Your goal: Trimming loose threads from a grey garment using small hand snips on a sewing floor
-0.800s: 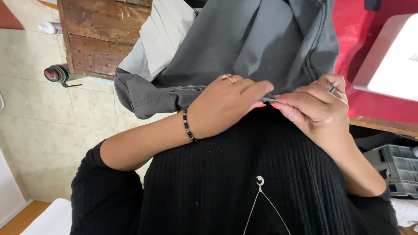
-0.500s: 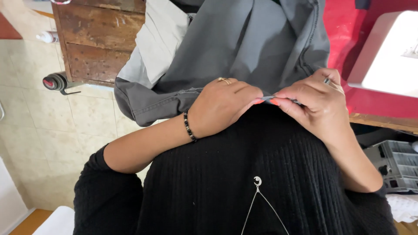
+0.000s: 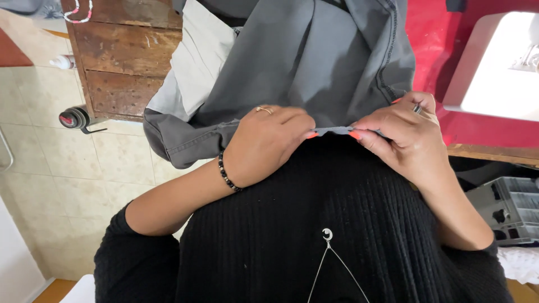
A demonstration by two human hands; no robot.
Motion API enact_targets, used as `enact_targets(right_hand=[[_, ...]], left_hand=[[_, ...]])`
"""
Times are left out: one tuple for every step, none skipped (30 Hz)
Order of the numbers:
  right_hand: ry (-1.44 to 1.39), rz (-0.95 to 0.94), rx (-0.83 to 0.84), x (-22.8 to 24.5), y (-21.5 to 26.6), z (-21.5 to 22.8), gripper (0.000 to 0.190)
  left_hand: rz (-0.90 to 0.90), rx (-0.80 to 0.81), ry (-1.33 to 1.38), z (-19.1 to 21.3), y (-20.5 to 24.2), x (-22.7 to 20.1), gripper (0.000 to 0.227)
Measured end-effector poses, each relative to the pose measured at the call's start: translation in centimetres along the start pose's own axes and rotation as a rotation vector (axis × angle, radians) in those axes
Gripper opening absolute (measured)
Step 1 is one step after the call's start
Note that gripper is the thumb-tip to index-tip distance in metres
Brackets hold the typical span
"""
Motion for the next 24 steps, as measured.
enact_targets(right_hand=[[-0.001, 0.002, 0.000, -0.3, 0.2, -0.1, 0.007], [0.003, 0.007, -0.016, -0.5, 0.3, -0.2, 0.006], [0.009, 0.012, -0.033, -0.7, 0.5, -0.2, 0.005], [0.010, 0.014, -0.035, -0.9, 0.5, 0.0, 0.005], [0.038, 0.014, -0.015, -1.1, 0.6, 0.2, 0.006], [0.066, 0.014, 0.005, -1.3, 0.7, 0.5, 0.007], [0.073, 0.014, 0.003, -1.7, 0.8, 1.3, 0.007], [0.108, 0.062, 0.023, -2.0, 0.7, 2.2, 0.009], [0.153, 0.105, 0.036, -2.3, 0.8, 3.2, 0.010], [0.171, 0.101, 0.027, -3.0, 0.6, 4.6, 0.010], [0.155, 0.105, 0.079, -3.5, 0.6, 5.9, 0.011], [0.139, 0.109, 0.131, -3.9, 0.6, 7.2, 0.011], [0.150, 0.113, 0.130, -4.6, -0.2, 6.8, 0.011], [0.086, 0.168, 0.148, -5.3, -1.1, 6.3, 0.012], [0.023, 0.220, 0.161, -6.0, -2.0, 5.7, 0.014], [0.035, 0.223, 0.155, -6.6, -2.5, 4.7, 0.014], [0.024, 0.182, 0.151, -7.3, -2.8, 3.5, 0.012], [0.012, 0.140, 0.146, -8.0, -3.2, 2.4, 0.011], [0.014, 0.140, 0.147, -8.5, -3.7, 2.2, 0.011], [-0.126, 0.115, 0.148, -9.1, -4.2, 1.9, 0.011], [-0.271, 0.082, 0.149, -9.4, -4.3, 1.5, 0.010], [-0.275, 0.074, 0.151, -11.4, -3.6, 1.5, 0.010], [-0.384, 0.006, 0.057, -13.7, -3.4, 1.7, 0.014], [-0.492, -0.062, -0.036, -16.1, -3.1, 1.9, 0.022]], left_hand=[[0.001, 0.000, -0.002, -0.6, 0.1, 0.2, 0.027], [0.027, 0.004, 0.015, -1.2, 0.2, 0.4, 0.023], [0.051, 0.008, 0.032, -1.7, 0.3, 0.7, 0.019], [0.050, 0.007, 0.030, -2.2, 0.0, 1.0, 0.019], [0.067, 0.034, 0.053, -2.7, -0.3, 1.3, 0.017], [0.084, 0.061, 0.076, -3.3, -0.7, 1.6, 0.019], [0.077, 0.057, 0.078, -3.3, -1.3, 1.3, 0.019], [0.091, 0.098, 0.216, -3.3, -1.9, 0.9, 0.017], [0.091, 0.142, 0.354, -3.3, -2.9, 0.6, 0.016], [0.071, 0.141, 0.354, -3.0, -3.8, -0.2, 0.016], [0.094, 0.171, 0.451, -2.8, -4.6, -1.0, 0.016], [0.118, 0.203, 0.547, -2.6, -5.3, -1.8, 0.016], [0.108, 0.196, 0.547, -3.8, -5.3, -1.2, 0.016], [0.070, 0.159, 0.521, -4.8, -5.3, -0.6, 0.019], [0.028, 0.124, 0.491, -5.8, -5.5, 0.2, 0.022], [0.015, 0.120, 0.486, -6.5, -5.5, 1.2, 0.022], [0.119, 0.139, 0.531, -7.3, -5.4, 2.4, 0.021], [0.223, 0.159, 0.574, -8.3, -5.3, 3.7, 0.021], [0.222, 0.158, 0.575, -8.1, -5.6, 3.7, 0.021], [0.245, 0.151, 0.569, -7.9, -5.8, 3.8, 0.021], [0.272, 0.152, 0.567, -7.8, -5.7, 3.7, 0.021], [0.276, 0.159, 0.571, -7.9, -5.5, 3.6, 0.021], [0.287, 0.163, 0.576, -7.8, -5.7, 3.7, 0.021], [0.297, 0.167, 0.581, -7.8, -5.9, 3.8, 0.021]])
Point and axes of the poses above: each hand's wrist, its own y-axis away from the middle knuckle, its own z-axis out of the back of the hand, x = y × z, the point moved 2 cm from there along -y, towards the middle knuckle, and after that the axes turned 9 degrees about z, right-handed, at the moved point
